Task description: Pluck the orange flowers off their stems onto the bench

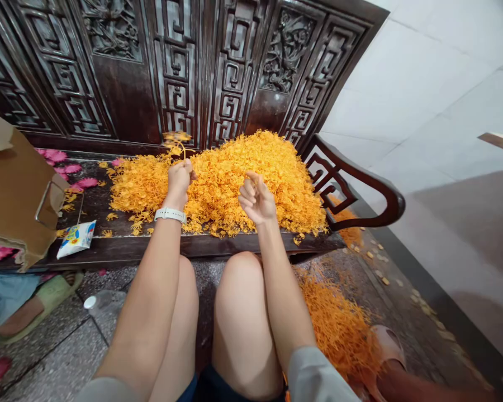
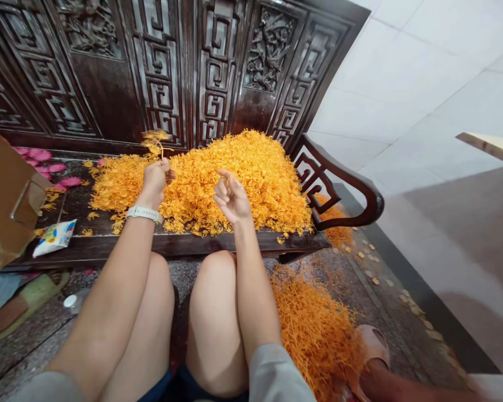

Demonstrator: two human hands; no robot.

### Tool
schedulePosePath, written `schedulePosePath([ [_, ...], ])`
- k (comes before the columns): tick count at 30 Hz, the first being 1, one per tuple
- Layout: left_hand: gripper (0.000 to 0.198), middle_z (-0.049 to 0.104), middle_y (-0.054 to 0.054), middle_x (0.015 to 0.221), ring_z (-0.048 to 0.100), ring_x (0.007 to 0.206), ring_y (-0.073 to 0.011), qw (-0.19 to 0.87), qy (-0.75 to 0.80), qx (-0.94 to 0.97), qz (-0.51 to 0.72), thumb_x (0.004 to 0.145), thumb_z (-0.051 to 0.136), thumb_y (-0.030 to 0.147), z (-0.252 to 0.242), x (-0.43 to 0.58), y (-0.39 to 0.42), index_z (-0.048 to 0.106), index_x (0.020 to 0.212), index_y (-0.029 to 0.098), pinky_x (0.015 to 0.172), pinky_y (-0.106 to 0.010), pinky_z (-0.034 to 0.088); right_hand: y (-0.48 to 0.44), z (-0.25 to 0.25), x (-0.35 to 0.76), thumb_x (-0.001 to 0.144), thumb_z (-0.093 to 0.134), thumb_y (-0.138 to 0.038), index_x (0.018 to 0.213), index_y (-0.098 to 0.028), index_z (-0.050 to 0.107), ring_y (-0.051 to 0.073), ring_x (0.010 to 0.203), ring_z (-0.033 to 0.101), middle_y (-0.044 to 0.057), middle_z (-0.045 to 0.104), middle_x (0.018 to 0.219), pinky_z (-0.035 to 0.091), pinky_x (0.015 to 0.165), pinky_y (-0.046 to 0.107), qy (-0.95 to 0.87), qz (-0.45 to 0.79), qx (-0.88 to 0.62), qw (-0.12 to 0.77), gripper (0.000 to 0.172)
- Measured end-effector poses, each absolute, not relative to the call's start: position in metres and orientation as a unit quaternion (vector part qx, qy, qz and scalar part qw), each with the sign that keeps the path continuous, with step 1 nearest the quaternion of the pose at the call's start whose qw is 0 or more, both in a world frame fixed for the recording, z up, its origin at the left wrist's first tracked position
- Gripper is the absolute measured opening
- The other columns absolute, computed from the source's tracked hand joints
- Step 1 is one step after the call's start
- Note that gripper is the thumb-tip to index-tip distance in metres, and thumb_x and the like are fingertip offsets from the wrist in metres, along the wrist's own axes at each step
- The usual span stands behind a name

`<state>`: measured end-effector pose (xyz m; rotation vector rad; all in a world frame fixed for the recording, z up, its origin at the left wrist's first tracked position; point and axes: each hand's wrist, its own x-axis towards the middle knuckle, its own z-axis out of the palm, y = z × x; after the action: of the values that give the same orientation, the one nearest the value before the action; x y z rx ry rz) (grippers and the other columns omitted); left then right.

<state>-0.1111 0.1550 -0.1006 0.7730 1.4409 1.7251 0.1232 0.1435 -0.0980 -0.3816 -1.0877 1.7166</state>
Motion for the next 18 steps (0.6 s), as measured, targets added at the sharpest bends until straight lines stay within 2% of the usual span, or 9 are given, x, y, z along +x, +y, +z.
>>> schedulePosePath([
  [2,0.034,0.054,-0.001,0.059,0.054,0.055,-0.0147,0.385,0.555,0.301,0.673,0.095,0.061,0.04,-0.093,-0.108,0.152,0.049,0.069,0.022,0.057,-0.026,0.036,0.151,-0.103,0.117,0.082,0.085,-0.037,0.099,-0.022,0.064,0.006,0.049,0.035,-0.008,0.05,0.063,0.032,0.044,0.016,-0.391,0.672,-0.305,0.55,0.031],
  [5,0.035,0.053,-0.001,0.057,0.056,0.055,-0.0148,0.39,0.555,0.306,0.668,0.099,0.06,0.039,-0.089,-0.104,0.149,0.05,0.07,0.022,0.058,-0.026,0.037,0.16,-0.115,0.109,0.079,0.085,-0.023,0.105,-0.023,0.06,0.006,0.056,0.049,-0.006,0.063,0.077,0.041,0.051,0.018,-0.352,0.623,-0.433,0.548,0.037],
  [7,0.036,0.054,-0.001,0.057,0.055,0.055,-0.0144,0.395,0.554,0.324,0.657,0.1,0.06,0.039,-0.091,-0.101,0.148,0.051,0.069,0.021,0.059,-0.027,0.038,0.161,-0.119,0.103,0.082,0.084,-0.031,0.108,-0.023,0.063,0.009,0.066,0.06,-0.002,0.07,0.092,0.049,0.058,0.021,-0.381,0.621,-0.436,0.528,0.034],
  [9,0.038,0.055,-0.002,0.059,0.053,0.056,-0.0142,0.4,0.549,0.366,0.636,0.1,0.06,0.039,-0.095,-0.098,0.147,0.052,0.067,0.021,0.061,-0.028,0.038,0.158,-0.118,0.097,0.087,0.08,-0.045,0.103,-0.022,0.068,0.01,0.073,0.063,0.001,0.071,0.098,0.051,0.061,0.021,-0.436,0.61,-0.42,0.511,0.031],
  [13,0.041,0.054,-0.003,0.06,0.048,0.057,-0.0145,0.41,0.521,0.481,0.574,0.097,0.062,0.036,-0.1,-0.086,0.145,0.05,0.06,0.02,0.062,-0.031,0.037,0.152,-0.112,0.086,0.088,0.073,-0.069,0.093,-0.02,0.069,0.01,0.064,0.057,0.001,0.069,0.081,0.043,0.056,0.021,-0.507,0.629,-0.378,0.452,0.049],
  [18,0.046,0.042,-0.001,0.055,0.037,0.053,-0.014,0.415,0.497,0.536,0.541,0.095,0.061,0.035,-0.104,-0.077,0.145,0.044,0.054,0.021,0.057,-0.032,0.032,0.15,-0.116,0.081,0.079,0.085,-0.064,0.087,-0.02,0.067,0.009,0.059,0.049,-0.004,0.06,0.07,0.039,0.054,0.021,-0.57,0.608,-0.338,0.438,0.048],
])
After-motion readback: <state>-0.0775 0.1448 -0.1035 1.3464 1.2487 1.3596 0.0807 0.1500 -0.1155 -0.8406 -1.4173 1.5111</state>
